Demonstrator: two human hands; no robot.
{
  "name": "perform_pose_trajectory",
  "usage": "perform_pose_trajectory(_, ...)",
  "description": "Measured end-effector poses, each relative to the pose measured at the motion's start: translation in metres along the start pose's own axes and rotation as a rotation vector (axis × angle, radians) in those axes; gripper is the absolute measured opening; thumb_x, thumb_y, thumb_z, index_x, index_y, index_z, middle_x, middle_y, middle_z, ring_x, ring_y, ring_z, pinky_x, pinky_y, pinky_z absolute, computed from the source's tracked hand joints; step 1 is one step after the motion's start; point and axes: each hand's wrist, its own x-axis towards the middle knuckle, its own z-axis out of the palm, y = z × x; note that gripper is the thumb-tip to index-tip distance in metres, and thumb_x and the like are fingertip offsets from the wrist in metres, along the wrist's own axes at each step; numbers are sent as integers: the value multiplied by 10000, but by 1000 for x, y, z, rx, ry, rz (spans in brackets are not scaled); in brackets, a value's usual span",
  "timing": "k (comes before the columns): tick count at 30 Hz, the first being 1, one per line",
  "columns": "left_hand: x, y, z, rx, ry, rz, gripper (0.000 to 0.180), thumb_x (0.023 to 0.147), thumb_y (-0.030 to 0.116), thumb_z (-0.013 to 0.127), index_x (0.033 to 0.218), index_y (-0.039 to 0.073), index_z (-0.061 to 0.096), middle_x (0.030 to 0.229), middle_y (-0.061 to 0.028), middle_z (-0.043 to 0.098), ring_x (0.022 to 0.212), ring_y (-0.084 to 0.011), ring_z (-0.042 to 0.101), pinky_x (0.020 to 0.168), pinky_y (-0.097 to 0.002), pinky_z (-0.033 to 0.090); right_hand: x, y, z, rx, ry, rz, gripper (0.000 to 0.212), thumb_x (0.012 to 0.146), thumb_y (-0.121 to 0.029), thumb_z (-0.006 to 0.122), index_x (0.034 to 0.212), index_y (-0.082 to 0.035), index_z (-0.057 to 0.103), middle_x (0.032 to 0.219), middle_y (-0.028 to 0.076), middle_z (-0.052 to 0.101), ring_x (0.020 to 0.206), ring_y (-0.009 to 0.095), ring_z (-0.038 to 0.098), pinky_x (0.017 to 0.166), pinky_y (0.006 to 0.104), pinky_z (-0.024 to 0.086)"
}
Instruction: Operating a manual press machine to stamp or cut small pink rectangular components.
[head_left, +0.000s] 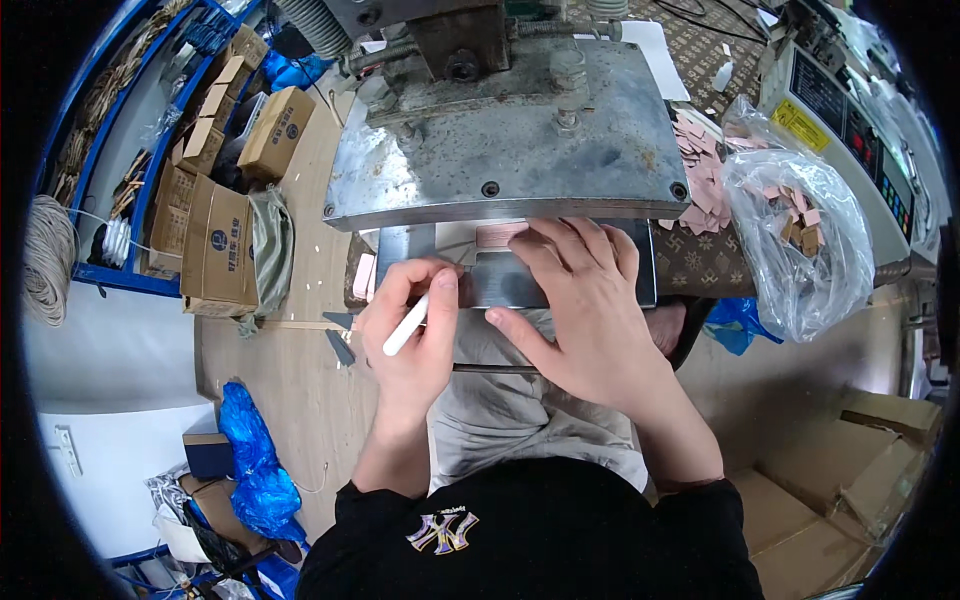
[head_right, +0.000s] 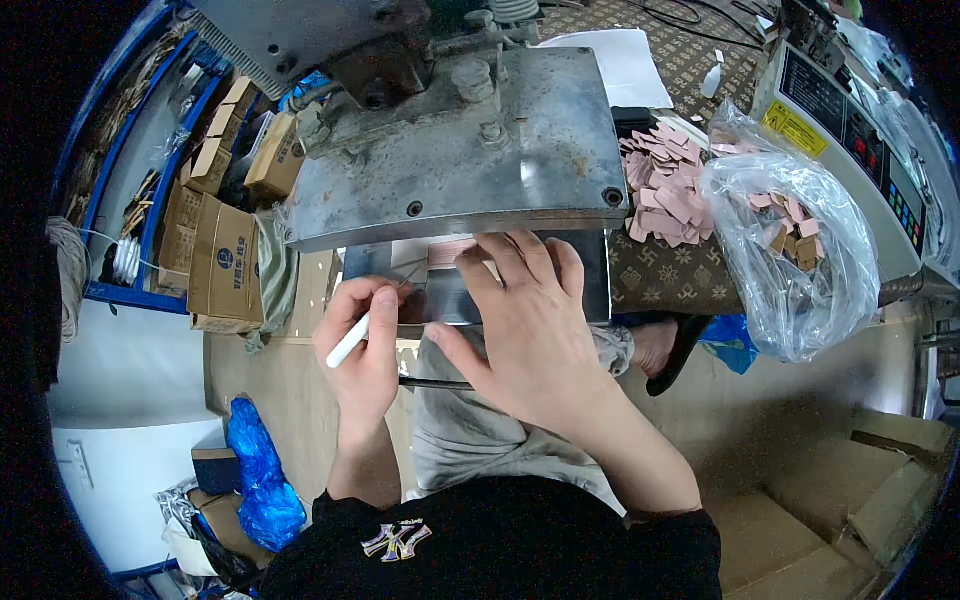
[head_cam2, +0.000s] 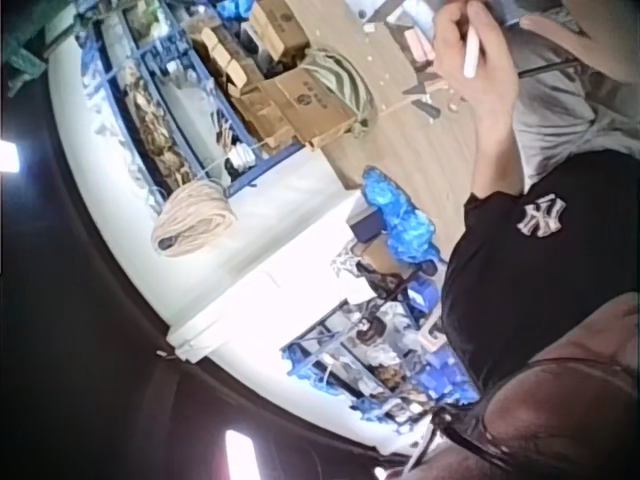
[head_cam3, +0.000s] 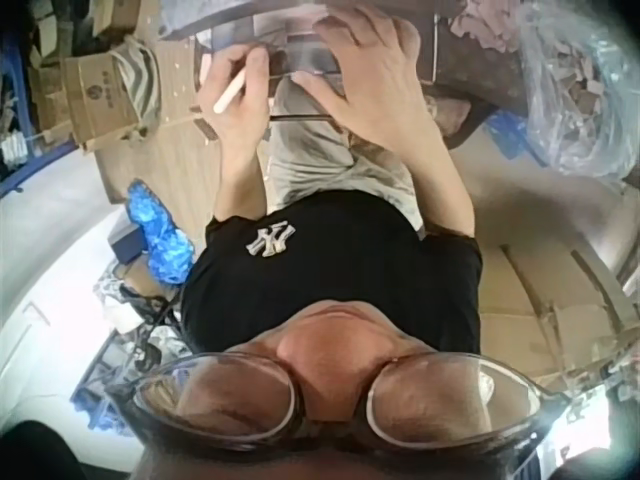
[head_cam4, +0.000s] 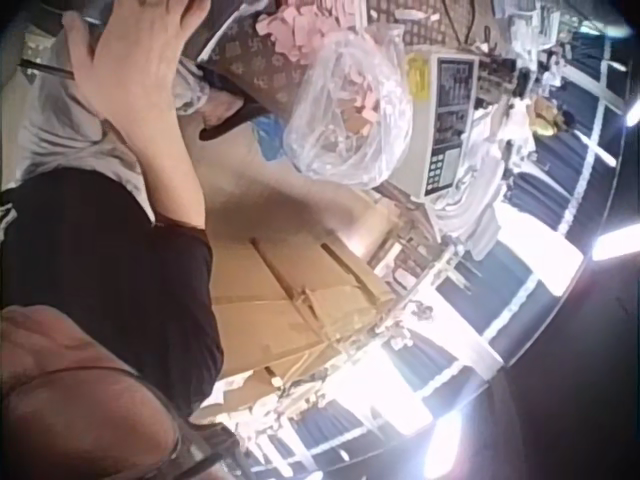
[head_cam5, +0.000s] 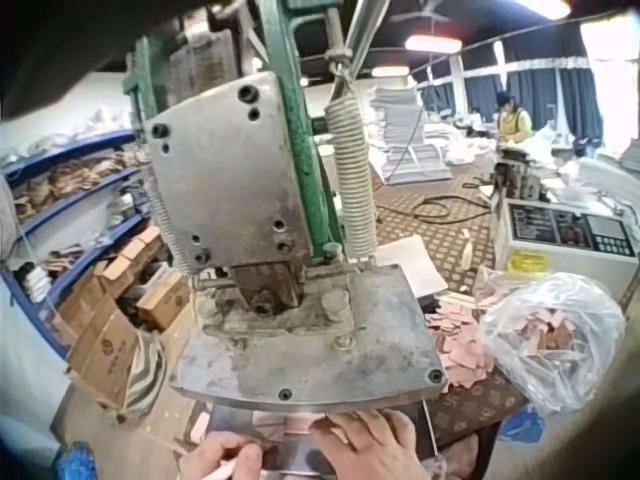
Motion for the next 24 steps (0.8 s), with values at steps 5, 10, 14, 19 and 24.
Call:
perform_pose_trajectory(5,-2,-5,0,-33,8,19,43,973,42,681,970,-1,683,852,-73,733,684,-110,628,630,-259,505,7,-1,-2,71,2,25,538,910,-387,717,1315,-38,650,1351,150,586,1305,335,485,1137,482,267)
perform_pose_trajectory(10,1,-8,-5,-58,80,165,42,963,40,678,975,-1,681,816,-64,699,674,-115,600,627,-259,482,4,2,-11,287,-35,67,510,901,-356,731,1291,-31,679,1359,136,600,1320,309,492,1157,450,252)
perform_pose_trajectory(14,6,-3,-13,-63,185,387,43,954,36,680,969,-4,673,785,-46,663,657,-99,562,600,-245,434,-6,-3,-22,576,-22,136,553,919,-375,691,1316,10,665,1399,145,596,1338,284,494,1174,429,243)
perform_pose_trajectory(19,-6,27,-40,-237,-38,44,51,946,29,686,950,-15,661,789,-18,627,669,-59,511,600,-223,375,-26,-16,-47,1154,-99,211,612,940,-409,605,1333,58,649,1420,190,576,1367,283,472,1187,426,251)
perform_pose_trajectory(24,-14,47,-55,-366,-273,-79,59,951,33,691,943,-20,665,798,-2,611,686,-37,477,624,-208,363,-36,-35,-63,1250,-150,149,545,923,-313,664,1350,25,643,1430,197,556,1381,296,460,1191,418,273)
